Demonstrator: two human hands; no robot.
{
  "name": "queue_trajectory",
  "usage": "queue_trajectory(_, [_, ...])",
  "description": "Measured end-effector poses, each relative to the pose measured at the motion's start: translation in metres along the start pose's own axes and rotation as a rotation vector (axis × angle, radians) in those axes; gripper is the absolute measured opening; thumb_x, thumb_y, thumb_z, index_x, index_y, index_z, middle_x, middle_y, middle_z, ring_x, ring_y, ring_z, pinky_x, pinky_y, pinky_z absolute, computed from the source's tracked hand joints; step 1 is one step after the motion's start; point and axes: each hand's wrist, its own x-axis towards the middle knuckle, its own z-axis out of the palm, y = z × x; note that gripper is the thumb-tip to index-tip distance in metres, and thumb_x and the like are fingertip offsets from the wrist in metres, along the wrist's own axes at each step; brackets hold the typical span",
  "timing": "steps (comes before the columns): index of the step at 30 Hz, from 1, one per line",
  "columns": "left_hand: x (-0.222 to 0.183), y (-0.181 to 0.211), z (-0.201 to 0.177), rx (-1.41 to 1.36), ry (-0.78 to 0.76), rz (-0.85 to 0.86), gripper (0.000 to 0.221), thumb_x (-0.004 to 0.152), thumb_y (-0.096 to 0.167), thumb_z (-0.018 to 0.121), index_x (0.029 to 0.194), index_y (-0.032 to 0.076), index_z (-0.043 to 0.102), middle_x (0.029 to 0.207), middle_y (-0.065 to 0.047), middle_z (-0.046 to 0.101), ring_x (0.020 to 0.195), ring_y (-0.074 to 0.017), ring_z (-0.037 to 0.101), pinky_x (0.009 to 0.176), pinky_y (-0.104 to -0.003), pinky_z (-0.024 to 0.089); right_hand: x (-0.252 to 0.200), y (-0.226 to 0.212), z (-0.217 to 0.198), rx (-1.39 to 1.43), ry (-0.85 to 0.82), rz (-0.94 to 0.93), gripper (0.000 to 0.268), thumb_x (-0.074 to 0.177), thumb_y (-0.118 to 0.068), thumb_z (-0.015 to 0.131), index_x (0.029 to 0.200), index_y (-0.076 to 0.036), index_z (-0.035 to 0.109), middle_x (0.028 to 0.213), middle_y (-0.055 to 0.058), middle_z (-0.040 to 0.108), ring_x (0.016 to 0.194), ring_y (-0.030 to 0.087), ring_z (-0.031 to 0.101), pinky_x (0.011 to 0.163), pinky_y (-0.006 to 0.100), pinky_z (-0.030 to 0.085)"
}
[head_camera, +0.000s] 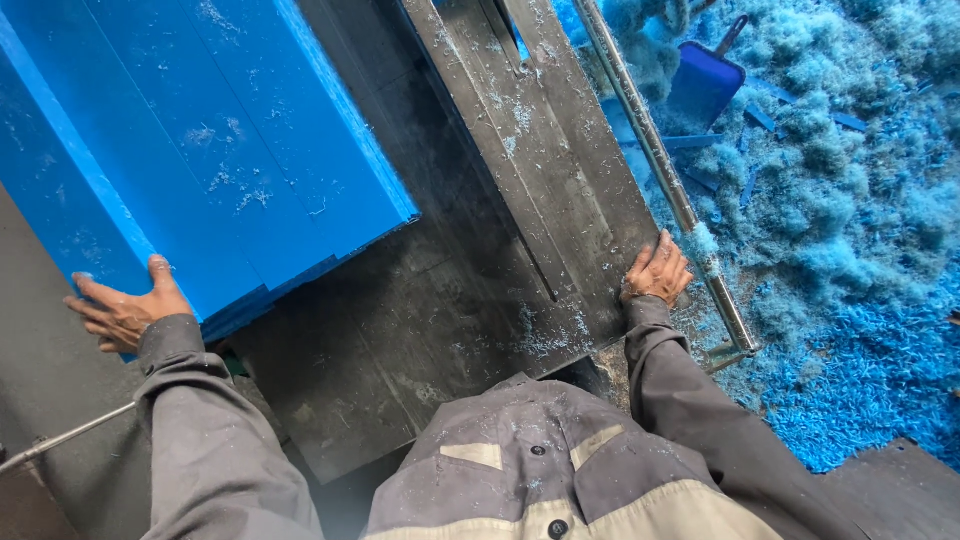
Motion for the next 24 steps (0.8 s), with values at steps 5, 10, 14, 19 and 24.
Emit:
queue_trajectory(5, [0.005,-0.004,0.008,0.016,0.008,-0.007,0.085,0.115,0.056,0.081,0.163,0.014,0.026,0.160,-0.026,0.020,0.143,-0.0459,0.036,0.112,-0.062,0.032,0.001,-0.003,-0.003,0.006,-0.012,0.004,0.044,0.108,-0.025,0.046,0.149,-0.009,0.052,0.130,0.013,0.060,0.105,0.030,0.054,0.091,0.047,0.035])
queue_trajectory(10, [0.003,-0.001,0.005,0.005,0.000,-0.011,0.084,0.115,0.055,0.082,0.163,0.014,0.026,0.160,-0.025,0.020,0.144,-0.0454,0.032,0.112,-0.064,0.031,0.001,-0.003,-0.004,0.031,-0.021,0.011,0.044,0.108,-0.024,0.047,0.149,-0.009,0.051,0.129,0.013,0.059,0.106,0.031,0.054,0.093,0.047,0.035])
queue_trajectory(14, [0.004,-0.004,0.007,0.023,0.015,-0.002,0.085,0.114,0.056,0.083,0.162,0.013,0.028,0.159,-0.025,0.022,0.143,-0.0449,0.034,0.112,-0.062,0.035,0.000,-0.003,-0.004,0.024,-0.026,0.017,0.044,0.108,-0.024,0.046,0.149,-0.009,0.051,0.128,0.013,0.059,0.105,0.031,0.054,0.092,0.047,0.036])
queue_trajectory(19, [0.005,-0.004,0.009,0.021,0.017,-0.007,0.084,0.115,0.055,0.083,0.163,0.014,0.027,0.159,-0.025,0.022,0.142,-0.0446,0.034,0.111,-0.063,0.034,0.001,-0.004,-0.006,-0.010,-0.023,0.012,0.044,0.108,-0.024,0.047,0.148,-0.009,0.052,0.130,0.013,0.060,0.105,0.030,0.054,0.090,0.046,0.036])
queue_trajectory(24, [0.006,-0.007,0.012,0.033,0.018,0.002,0.084,0.116,0.056,0.082,0.163,0.015,0.026,0.159,-0.024,0.020,0.141,-0.0454,0.036,0.110,-0.064,0.036,0.001,-0.005,-0.007,0.002,0.001,-0.006,0.043,0.107,-0.020,0.051,0.148,-0.008,0.052,0.130,0.014,0.060,0.106,0.031,0.055,0.090,0.045,0.036])
